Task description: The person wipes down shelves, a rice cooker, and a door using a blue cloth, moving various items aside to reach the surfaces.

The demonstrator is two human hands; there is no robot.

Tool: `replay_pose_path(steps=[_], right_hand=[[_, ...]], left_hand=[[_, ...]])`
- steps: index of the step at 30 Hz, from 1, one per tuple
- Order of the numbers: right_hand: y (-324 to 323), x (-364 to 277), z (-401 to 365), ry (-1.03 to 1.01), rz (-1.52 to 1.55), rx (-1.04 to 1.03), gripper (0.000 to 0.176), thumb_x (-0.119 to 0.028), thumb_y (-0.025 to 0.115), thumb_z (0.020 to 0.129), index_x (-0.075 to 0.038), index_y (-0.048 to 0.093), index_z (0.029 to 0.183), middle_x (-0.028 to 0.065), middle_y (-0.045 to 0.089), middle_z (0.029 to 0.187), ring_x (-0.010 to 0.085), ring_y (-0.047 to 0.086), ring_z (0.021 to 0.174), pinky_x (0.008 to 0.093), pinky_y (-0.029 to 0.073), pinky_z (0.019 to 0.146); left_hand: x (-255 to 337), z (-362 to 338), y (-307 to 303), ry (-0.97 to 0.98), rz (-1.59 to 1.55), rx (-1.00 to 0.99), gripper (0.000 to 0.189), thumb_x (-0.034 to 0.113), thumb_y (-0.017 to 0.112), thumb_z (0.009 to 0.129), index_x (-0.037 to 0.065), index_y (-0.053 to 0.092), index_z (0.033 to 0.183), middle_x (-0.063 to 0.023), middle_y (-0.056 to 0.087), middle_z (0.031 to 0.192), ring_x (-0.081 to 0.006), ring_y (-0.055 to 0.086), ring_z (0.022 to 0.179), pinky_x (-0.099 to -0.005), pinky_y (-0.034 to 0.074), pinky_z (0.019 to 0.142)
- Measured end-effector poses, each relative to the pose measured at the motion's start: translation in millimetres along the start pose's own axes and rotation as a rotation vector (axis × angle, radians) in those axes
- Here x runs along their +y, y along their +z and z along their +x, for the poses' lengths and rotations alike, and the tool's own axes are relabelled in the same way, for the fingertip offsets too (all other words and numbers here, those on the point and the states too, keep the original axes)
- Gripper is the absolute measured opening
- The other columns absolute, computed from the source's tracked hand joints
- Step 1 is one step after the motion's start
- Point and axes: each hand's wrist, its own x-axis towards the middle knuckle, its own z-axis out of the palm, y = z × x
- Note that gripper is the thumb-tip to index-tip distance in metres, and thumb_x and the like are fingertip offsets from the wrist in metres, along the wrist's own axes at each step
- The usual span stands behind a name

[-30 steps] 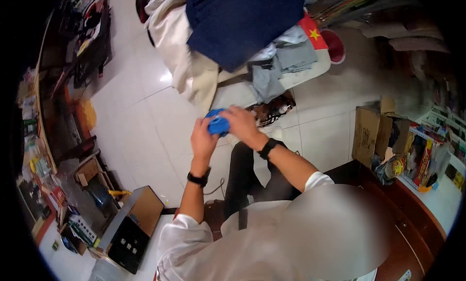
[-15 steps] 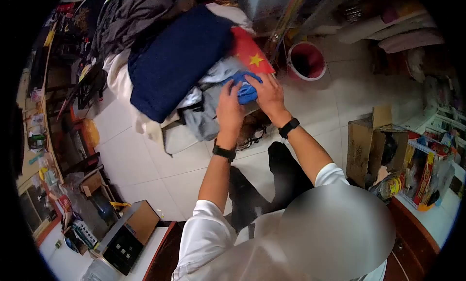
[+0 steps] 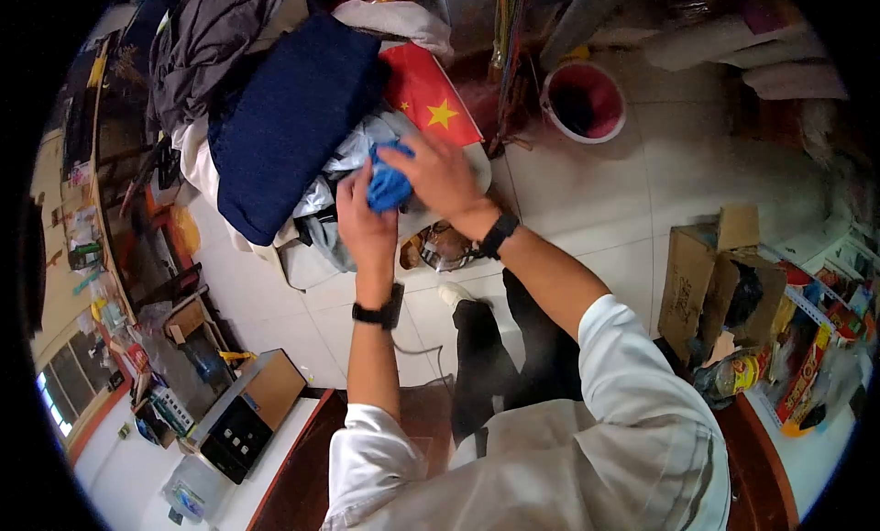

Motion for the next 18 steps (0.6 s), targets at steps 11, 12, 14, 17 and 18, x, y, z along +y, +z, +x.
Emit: replay_pose_path(steps=[11,12,14,17,18], right_hand=[[-52.5,37.8,-81.0,0.197,-0.031,-0.318,0.043,-0.011,0.071,0.070,-0.020,0.067,0.112,0.0066,0.059,0.096,0.0283,0.062,0.091,0.0397,0.052,0.071],[-42.6,30.0,-86.3,0.122,-0.002,-0.271,0.042,-0.011,0.070,0.070,-0.020,0.067,0.111,0.0064,0.058,0.094,0.0271,0.062,0.089,0.0396,0.052,0.070],[-24.0,16.7,-78.7,0.057,0.098,-0.367,0.036,-0.012,0.069,0.072,-0.018,0.066,0.107,0.0064,0.056,0.092,0.0263,0.061,0.089,0.0390,0.052,0.070],[2.5,5.9,-44.5,-0.083,0.088,-0.176,0.034,-0.011,0.065,0.075,-0.019,0.068,0.108,0.0070,0.057,0.093,0.0280,0.061,0.090,0.0371,0.052,0.069],[3.7,7.9,-30.2,-0.074,0.105,-0.193,0.034,-0.011,0.063,0.077,-0.018,0.068,0.109,0.0075,0.057,0.093,0.0288,0.061,0.089,0.0376,0.052,0.069]], left_hand=[[34.7,-50.3,33.4,-0.051,-0.095,-0.431,0.058,0.002,0.069,0.068,0.014,0.064,0.125,-0.0103,0.062,0.109,-0.0308,0.061,0.099,-0.0388,0.053,0.079],[24.5,-62.0,27.5,-0.049,-0.089,-0.371,0.059,0.001,0.068,0.069,0.015,0.064,0.126,-0.0106,0.063,0.110,-0.0308,0.062,0.098,-0.0388,0.053,0.080],[-2.4,-80.6,22.0,-0.085,-0.013,-0.272,0.061,-0.004,0.067,0.068,0.015,0.064,0.126,-0.0119,0.064,0.113,-0.0310,0.063,0.099,-0.0388,0.053,0.083],[-11.0,-60.9,7.4,-0.096,0.028,-0.114,0.061,-0.010,0.061,0.066,0.009,0.063,0.124,-0.0145,0.063,0.112,-0.0339,0.061,0.104,-0.0397,0.050,0.089],[-7.0,-50.5,9.8,-0.100,0.032,-0.066,0.058,-0.011,0.059,0.067,0.006,0.063,0.122,-0.0159,0.063,0.111,-0.0355,0.061,0.104,-0.0398,0.049,0.092]])
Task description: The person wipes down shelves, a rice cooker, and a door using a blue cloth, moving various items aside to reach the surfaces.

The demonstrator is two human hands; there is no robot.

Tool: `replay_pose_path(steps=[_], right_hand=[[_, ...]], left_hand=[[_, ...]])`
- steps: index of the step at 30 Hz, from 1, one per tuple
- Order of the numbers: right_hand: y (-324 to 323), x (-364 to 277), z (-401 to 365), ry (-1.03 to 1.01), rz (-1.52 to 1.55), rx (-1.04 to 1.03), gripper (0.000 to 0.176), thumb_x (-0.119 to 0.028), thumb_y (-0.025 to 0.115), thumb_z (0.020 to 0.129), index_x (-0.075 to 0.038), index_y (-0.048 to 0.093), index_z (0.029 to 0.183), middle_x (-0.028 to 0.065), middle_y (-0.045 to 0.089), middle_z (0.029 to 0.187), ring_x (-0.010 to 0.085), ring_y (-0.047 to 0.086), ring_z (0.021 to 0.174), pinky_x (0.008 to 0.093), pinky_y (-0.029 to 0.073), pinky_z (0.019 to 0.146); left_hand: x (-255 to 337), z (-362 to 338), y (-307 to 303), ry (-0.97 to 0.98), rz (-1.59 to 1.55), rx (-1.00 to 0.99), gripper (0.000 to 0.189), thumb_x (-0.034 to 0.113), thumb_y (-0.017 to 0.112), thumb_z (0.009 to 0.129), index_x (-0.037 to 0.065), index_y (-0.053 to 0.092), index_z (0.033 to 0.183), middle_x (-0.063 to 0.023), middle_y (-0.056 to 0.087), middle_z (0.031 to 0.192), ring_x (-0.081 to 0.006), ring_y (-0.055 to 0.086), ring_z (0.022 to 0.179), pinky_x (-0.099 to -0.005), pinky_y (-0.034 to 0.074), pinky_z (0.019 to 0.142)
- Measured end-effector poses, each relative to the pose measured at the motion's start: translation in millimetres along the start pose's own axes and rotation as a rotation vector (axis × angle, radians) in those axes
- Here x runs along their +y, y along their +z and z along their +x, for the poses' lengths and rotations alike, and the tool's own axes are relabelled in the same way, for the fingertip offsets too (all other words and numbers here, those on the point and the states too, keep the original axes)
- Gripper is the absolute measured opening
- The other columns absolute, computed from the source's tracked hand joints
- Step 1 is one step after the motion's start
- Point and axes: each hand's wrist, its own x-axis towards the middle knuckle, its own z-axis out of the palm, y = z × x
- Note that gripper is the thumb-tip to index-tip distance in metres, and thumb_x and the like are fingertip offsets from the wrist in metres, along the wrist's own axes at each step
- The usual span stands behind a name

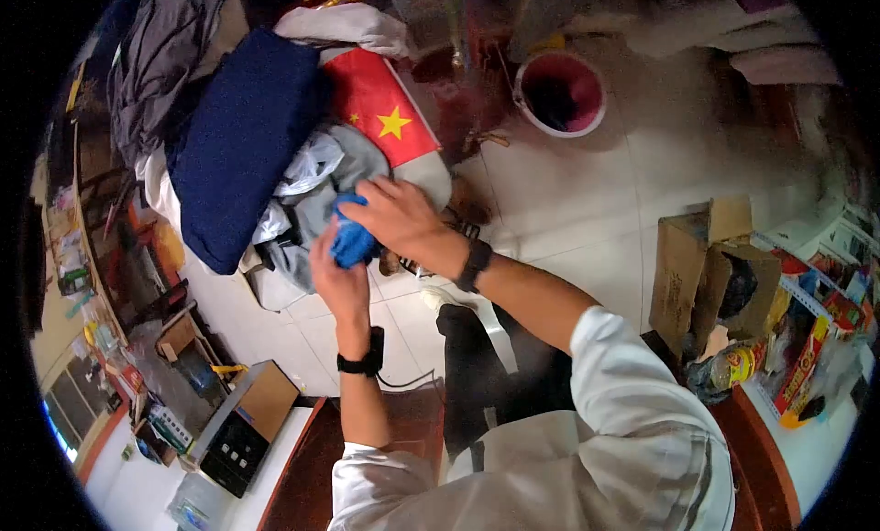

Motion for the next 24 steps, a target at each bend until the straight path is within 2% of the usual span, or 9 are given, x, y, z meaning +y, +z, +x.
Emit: replay_pose_path(steps=[4,7,10,12,14,16,17,22,24], right_hand=[[-14.7,27.9,-4.1,0.142,-0.049,0.106,0.032,-0.012,0.064,0.077,-0.020,0.069,0.108,0.0067,0.058,0.096,0.0273,0.062,0.090,0.0385,0.053,0.068],[-28.6,34.8,-34.6,0.232,-0.119,0.130,0.034,-0.014,0.066,0.076,-0.022,0.069,0.109,0.0059,0.057,0.096,0.0263,0.063,0.090,0.0381,0.053,0.069],[-35.9,18.1,-63.5,0.269,-0.098,0.098,0.029,-0.013,0.062,0.077,-0.018,0.068,0.105,0.0080,0.056,0.094,0.0287,0.061,0.091,0.0393,0.053,0.069],[-22.7,10.9,-75.6,0.288,-0.113,-0.014,0.036,-0.015,0.068,0.073,-0.020,0.068,0.108,0.0055,0.057,0.096,0.0269,0.062,0.094,0.0367,0.053,0.071],[-17.0,4.3,-69.9,0.187,-0.100,0.018,0.034,-0.015,0.066,0.073,-0.018,0.068,0.108,0.0055,0.057,0.096,0.0264,0.061,0.094,0.0369,0.052,0.071],[-9.6,-1.8,-51.9,0.152,-0.140,0.116,0.033,-0.015,0.064,0.074,-0.017,0.068,0.106,0.0055,0.057,0.095,0.0263,0.060,0.093,0.0374,0.052,0.070],[-9.7,-2.4,-43.1,0.119,-0.160,0.166,0.032,-0.015,0.064,0.074,-0.016,0.068,0.106,0.0055,0.057,0.095,0.0262,0.060,0.092,0.0377,0.052,0.070],[-3.5,-3.0,-29.4,0.159,-0.248,0.146,0.026,-0.015,0.060,0.078,-0.016,0.067,0.104,0.0069,0.057,0.094,0.0274,0.060,0.089,0.0384,0.052,0.070],[-0.7,-7.1,-50.8,0.191,-0.260,0.172,0.026,-0.014,0.060,0.080,-0.017,0.068,0.104,0.0086,0.058,0.094,0.0286,0.060,0.092,0.0393,0.052,0.071]], left_hand=[[27.5,26.2,29.5,0.142,-0.070,0.065,0.063,-0.011,0.059,0.063,0.007,0.062,0.123,-0.0164,0.061,0.113,-0.0354,0.060,0.105,-0.0394,0.048,0.093],[40.9,15.8,38.9,0.181,-0.138,-0.050,0.057,-0.009,0.060,0.064,0.007,0.065,0.119,-0.0170,0.061,0.111,-0.0351,0.061,0.101,-0.0389,0.049,0.090],[45.9,-6.0,31.2,0.086,-0.178,-0.205,0.051,-0.006,0.061,0.068,0.005,0.066,0.117,-0.0169,0.060,0.107,-0.0351,0.061,0.099,-0.0390,0.050,0.088],[25.3,-18.8,29.1,0.132,-0.127,-0.224,0.046,-0.004,0.063,0.070,0.005,0.066,0.116,-0.0161,0.060,0.103,-0.0356,0.062,0.096,-0.0396,0.050,0.086],[18.6,-16.7,15.6,0.099,-0.097,-0.247,0.045,-0.006,0.061,0.069,0.004,0.066,0.112,-0.0162,0.060,0.106,-0.0362,0.062,0.097,-0.0396,0.050,0.086],[9.1,-8.7,13.5,0.112,-0.066,-0.178,0.053,-0.003,0.065,0.067,0.007,0.066,0.119,-0.0133,0.060,0.109,-0.0335,0.062,0.098,-0.0397,0.051,0.083],[2.3,-4.2,17.0,0.165,-0.056,-0.105,0.052,-0.003,0.062,0.067,0.007,0.065,0.118,-0.0137,0.059,0.109,-0.0354,0.061,0.098,-0.0410,0.051,0.083],[4.0,-0.9,25.0,0.098,-0.089,-0.085,0.053,-0.004,0.058,0.067,0.002,0.057,0.120,-0.0199,0.055,0.108,-0.0421,0.054,0.103,-0.0440,0.047,0.090],[5.0,-10.2,24.8,0.082,-0.052,-0.120,0.043,-0.001,0.063,0.067,0.001,0.059,0.110,-0.0193,0.055,0.106,-0.0423,0.057,0.098,-0.0459,0.048,0.086]])
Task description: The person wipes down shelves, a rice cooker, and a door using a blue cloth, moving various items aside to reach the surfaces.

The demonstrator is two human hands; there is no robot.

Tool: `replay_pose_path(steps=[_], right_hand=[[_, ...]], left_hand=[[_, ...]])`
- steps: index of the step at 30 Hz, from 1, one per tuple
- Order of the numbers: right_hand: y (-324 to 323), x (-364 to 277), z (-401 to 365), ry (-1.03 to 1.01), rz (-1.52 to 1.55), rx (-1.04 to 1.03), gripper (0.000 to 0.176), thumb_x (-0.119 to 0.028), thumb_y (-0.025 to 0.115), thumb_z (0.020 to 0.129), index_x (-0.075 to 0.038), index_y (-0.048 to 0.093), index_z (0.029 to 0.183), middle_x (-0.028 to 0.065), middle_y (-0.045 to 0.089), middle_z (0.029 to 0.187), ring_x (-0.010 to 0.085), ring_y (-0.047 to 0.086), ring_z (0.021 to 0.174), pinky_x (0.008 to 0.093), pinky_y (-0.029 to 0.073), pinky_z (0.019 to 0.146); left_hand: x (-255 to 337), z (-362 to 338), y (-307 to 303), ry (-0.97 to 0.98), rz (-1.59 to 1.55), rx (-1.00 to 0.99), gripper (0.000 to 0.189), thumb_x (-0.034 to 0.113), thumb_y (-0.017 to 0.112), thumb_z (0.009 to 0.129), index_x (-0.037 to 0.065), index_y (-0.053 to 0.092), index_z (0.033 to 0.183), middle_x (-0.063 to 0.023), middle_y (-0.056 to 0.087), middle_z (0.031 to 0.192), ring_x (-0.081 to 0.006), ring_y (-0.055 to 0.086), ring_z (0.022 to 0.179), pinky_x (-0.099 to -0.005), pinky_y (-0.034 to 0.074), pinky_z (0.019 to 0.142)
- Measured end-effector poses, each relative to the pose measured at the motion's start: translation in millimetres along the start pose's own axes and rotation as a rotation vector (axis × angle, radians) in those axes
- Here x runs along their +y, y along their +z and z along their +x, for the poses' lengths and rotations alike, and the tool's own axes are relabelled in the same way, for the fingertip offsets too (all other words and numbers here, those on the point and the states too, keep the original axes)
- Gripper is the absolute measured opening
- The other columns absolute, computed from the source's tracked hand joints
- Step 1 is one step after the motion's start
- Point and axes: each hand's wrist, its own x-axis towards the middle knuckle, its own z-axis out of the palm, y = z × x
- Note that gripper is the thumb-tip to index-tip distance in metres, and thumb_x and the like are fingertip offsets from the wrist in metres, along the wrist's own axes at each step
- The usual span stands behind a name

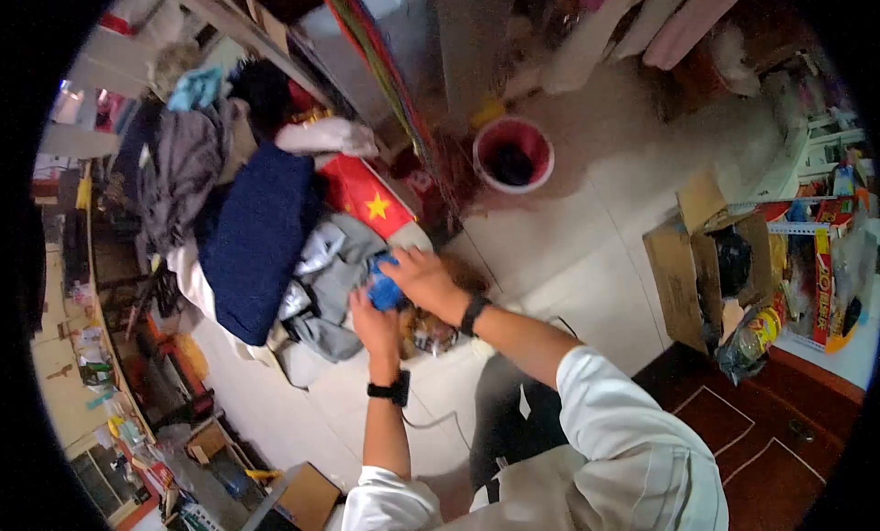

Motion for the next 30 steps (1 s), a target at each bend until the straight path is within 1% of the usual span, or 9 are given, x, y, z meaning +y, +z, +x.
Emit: replay_pose_path(steps=[2,4,6,11,14,15,19,22,30], right_hand=[[1.2,3.7,-25.5,0.061,0.050,0.039,0.025,-0.012,0.058,0.081,-0.016,0.068,0.104,0.0111,0.059,0.097,0.0321,0.063,0.090,0.0427,0.052,0.069],[-12.4,9.3,-44.4,0.156,0.106,-0.202,0.019,-0.017,0.058,0.084,-0.014,0.069,0.099,0.0133,0.063,0.100,0.0336,0.065,0.088,0.0463,0.052,0.066],[-27.8,21.5,-75.2,0.106,0.083,-0.362,0.015,-0.019,0.061,0.082,-0.013,0.070,0.092,0.0146,0.065,0.092,0.0335,0.066,0.077,0.0461,0.053,0.066],[-96.1,64.6,-119.8,0.187,0.147,-0.523,0.022,-0.015,0.062,0.078,-0.015,0.069,0.098,0.0143,0.065,0.089,0.0352,0.065,0.081,0.0468,0.053,0.070],[-171.9,98.2,-91.6,0.187,0.174,-0.342,0.035,-0.012,0.065,0.074,-0.018,0.070,0.109,0.0116,0.065,0.094,0.0342,0.064,0.090,0.0448,0.053,0.075],[-194.8,110.7,-77.7,0.205,0.172,-0.242,0.035,-0.012,0.066,0.074,-0.017,0.070,0.109,0.0112,0.065,0.096,0.0334,0.064,0.092,0.0438,0.053,0.075],[-334.3,139.5,22.0,0.059,0.155,0.170,0.036,-0.010,0.068,0.074,-0.016,0.070,0.110,0.0104,0.062,0.096,0.0313,0.063,0.092,0.0407,0.053,0.075],[-424.5,139.1,88.2,-0.101,0.097,0.420,0.037,-0.008,0.066,0.075,-0.015,0.069,0.111,0.0106,0.062,0.096,0.0319,0.063,0.089,0.0408,0.053,0.074],[-577.2,62.7,200.4,-0.484,0.166,0.723,0.046,-0.007,0.075,0.067,-0.013,0.069,0.112,0.0103,0.062,0.098,0.0309,0.063,0.090,0.0396,0.054,0.074]], left_hand=[[-5.9,-14.6,1.6,0.059,0.071,-0.083,0.042,0.002,0.066,0.068,0.000,0.059,0.109,-0.0232,0.057,0.110,-0.0425,0.057,0.103,-0.0465,0.048,0.088],[-0.5,-25.5,-1.7,0.063,0.169,-0.306,0.044,0.006,0.068,0.068,-0.001,0.059,0.110,-0.0278,0.058,0.117,-0.0421,0.057,0.110,-0.0460,0.048,0.091],[-12.4,-38.6,19.1,-0.257,0.054,-0.686,0.041,0.011,0.071,0.069,-0.003,0.062,0.107,-0.0294,0.059,0.118,-0.0419,0.055,0.115,-0.0469,0.046,0.095],[69.9,-73.5,27.1,0.053,0.177,-0.680,0.038,0.024,0.069,0.073,0.006,0.064,0.105,-0.0215,0.064,0.103,-0.0423,0.060,0.100,-0.0480,0.051,0.086],[156.8,-46.5,25.7,0.008,0.045,-0.586,0.036,0.021,0.065,0.075,0.004,0.062,0.106,-0.0203,0.060,0.111,-0.0401,0.057,0.104,-0.0452,0.049,0.089],[194.4,-37.7,19.2,0.216,0.066,-0.377,0.034,0.003,0.064,0.072,0.006,0.063,0.106,-0.0159,0.061,0.106,-0.0380,0.061,0.095,-0.0464,0.051,0.082],[326.2,33.9,-9.3,0.445,-0.043,0.009,0.061,-0.004,0.065,0.065,0.015,0.063,0.123,-0.0093,0.060,0.104,-0.0333,0.061,0.094,-0.0428,0.052,0.077],[423.1,79.3,-53.1,0.646,-0.188,0.357,0.061,-0.006,0.071,0.061,0.013,0.068,0.119,-0.0112,0.062,0.103,-0.0307,0.062,0.095,-0.0386,0.053,0.079],[536.9,127.2,-205.5,0.918,-0.069,0.762,0.052,-0.008,0.066,0.067,0.007,0.070,0.116,-0.0152,0.063,0.107,-0.0328,0.060,0.100,-0.0401,0.048,0.090]])
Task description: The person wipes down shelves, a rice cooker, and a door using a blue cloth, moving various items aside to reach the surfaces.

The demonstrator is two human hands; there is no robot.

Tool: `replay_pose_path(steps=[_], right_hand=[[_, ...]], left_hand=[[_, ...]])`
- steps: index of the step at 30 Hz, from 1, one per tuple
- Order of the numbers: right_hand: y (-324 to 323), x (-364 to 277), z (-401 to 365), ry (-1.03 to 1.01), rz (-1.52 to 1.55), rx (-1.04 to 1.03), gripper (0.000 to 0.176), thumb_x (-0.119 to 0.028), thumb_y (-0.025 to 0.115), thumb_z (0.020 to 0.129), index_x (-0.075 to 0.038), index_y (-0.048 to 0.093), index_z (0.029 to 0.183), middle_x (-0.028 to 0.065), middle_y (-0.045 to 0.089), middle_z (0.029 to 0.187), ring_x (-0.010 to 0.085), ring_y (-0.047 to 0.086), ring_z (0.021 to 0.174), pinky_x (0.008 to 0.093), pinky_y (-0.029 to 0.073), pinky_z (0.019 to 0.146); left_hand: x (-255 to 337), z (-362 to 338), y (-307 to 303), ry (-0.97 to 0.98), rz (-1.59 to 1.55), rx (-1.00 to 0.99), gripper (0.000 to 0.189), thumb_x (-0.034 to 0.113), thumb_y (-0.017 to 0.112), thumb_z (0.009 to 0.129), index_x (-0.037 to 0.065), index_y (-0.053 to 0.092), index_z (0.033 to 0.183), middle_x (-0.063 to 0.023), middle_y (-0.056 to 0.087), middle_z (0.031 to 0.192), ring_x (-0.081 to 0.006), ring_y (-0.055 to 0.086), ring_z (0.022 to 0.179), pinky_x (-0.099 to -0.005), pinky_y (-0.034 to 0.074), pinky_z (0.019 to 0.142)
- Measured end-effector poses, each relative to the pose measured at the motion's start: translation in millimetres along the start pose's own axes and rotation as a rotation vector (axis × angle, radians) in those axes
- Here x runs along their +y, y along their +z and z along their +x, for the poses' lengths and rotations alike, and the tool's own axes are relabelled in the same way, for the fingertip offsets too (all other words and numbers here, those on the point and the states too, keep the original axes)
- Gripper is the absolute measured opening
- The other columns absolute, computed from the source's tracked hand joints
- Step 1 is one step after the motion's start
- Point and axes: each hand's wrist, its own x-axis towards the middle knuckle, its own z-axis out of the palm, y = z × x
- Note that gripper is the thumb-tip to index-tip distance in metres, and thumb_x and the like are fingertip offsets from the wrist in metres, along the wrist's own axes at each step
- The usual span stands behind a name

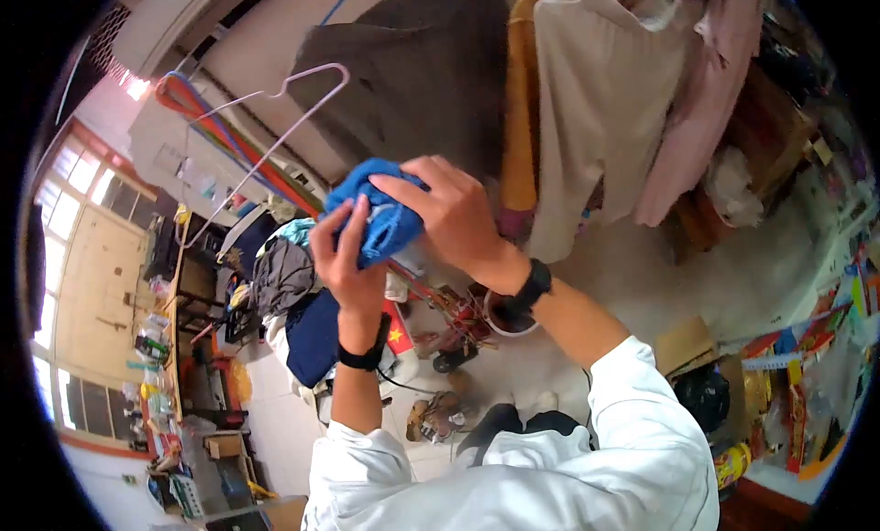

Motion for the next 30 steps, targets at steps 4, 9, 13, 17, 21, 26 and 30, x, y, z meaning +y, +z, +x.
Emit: replay_pose_path(steps=[4,9,13,17,21,26,30], right_hand=[[44.6,-17.5,57.2,-0.112,0.083,0.082,0.049,-0.007,0.077,0.064,-0.012,0.068,0.112,0.0104,0.062,0.100,0.0305,0.063,0.090,0.0390,0.054,0.074],[132.6,-26.0,81.8,-0.124,0.083,0.034,0.044,-0.008,0.072,0.071,-0.011,0.065,0.115,0.0113,0.061,0.101,0.0301,0.062,0.092,0.0396,0.053,0.077],[189.6,-18.8,57.4,-0.105,0.060,0.000,0.045,-0.009,0.071,0.071,-0.011,0.065,0.116,0.0110,0.060,0.097,0.0296,0.063,0.090,0.0395,0.053,0.074],[212.1,2.5,10.5,-0.028,0.015,-0.154,0.045,-0.011,0.073,0.072,-0.013,0.066,0.116,0.0117,0.060,0.099,0.0300,0.063,0.090,0.0391,0.053,0.073],[228.4,18.1,-21.4,0.037,-0.011,-0.260,0.047,-0.012,0.075,0.072,-0.015,0.066,0.118,0.0117,0.061,0.100,0.0309,0.064,0.091,0.0393,0.054,0.075],[220.4,4.3,30.8,-0.107,0.010,-0.084,0.047,-0.017,0.077,0.073,-0.018,0.067,0.119,0.0100,0.062,0.104,0.0289,0.065,0.091,0.0392,0.054,0.077],[219.6,1.9,46.5,-0.213,0.022,0.076,0.049,-0.020,0.079,0.072,-0.018,0.066,0.120,0.0096,0.062,0.105,0.0274,0.065,0.091,0.0384,0.054,0.078]], left_hand=[[-41.1,41.5,-31.1,0.081,0.155,0.156,0.051,0.000,0.070,0.066,0.012,0.071,0.115,-0.0115,0.063,0.108,-0.0308,0.061,0.097,-0.0408,0.050,0.086],[-114.8,45.8,-54.6,-0.005,0.241,0.152,0.048,0.000,0.066,0.071,0.012,0.070,0.117,-0.0135,0.063,0.111,-0.0345,0.059,0.100,-0.0441,0.047,0.092],[-166.6,11.4,-45.9,-0.064,0.218,0.144,0.047,-0.002,0.065,0.071,0.009,0.070,0.116,-0.0153,0.063,0.111,-0.0346,0.058,0.101,-0.0440,0.047,0.091],[-190.4,-38.9,-21.4,-0.131,0.142,0.071,0.052,-0.002,0.068,0.066,0.011,0.070,0.117,-0.0134,0.064,0.111,-0.0335,0.060,0.098,-0.0420,0.049,0.087],[-208.0,-69.5,-5.4,-0.214,0.082,-0.048,0.056,-0.005,0.071,0.063,0.011,0.070,0.117,-0.0136,0.064,0.110,-0.0338,0.060,0.099,-0.0432,0.050,0.087],[-208.1,-22.6,-21.2,-0.087,0.060,0.123,0.052,-0.008,0.066,0.067,0.008,0.070,0.117,-0.0140,0.063,0.111,-0.0316,0.060,0.102,-0.0406,0.047,0.092],[-200.7,-1.2,-24.6,0.031,0.076,0.268,0.043,0.004,0.075,0.071,0.005,0.071,0.114,-0.0146,0.064,0.112,-0.0302,0.061,0.101,-0.0402,0.048,0.092]])
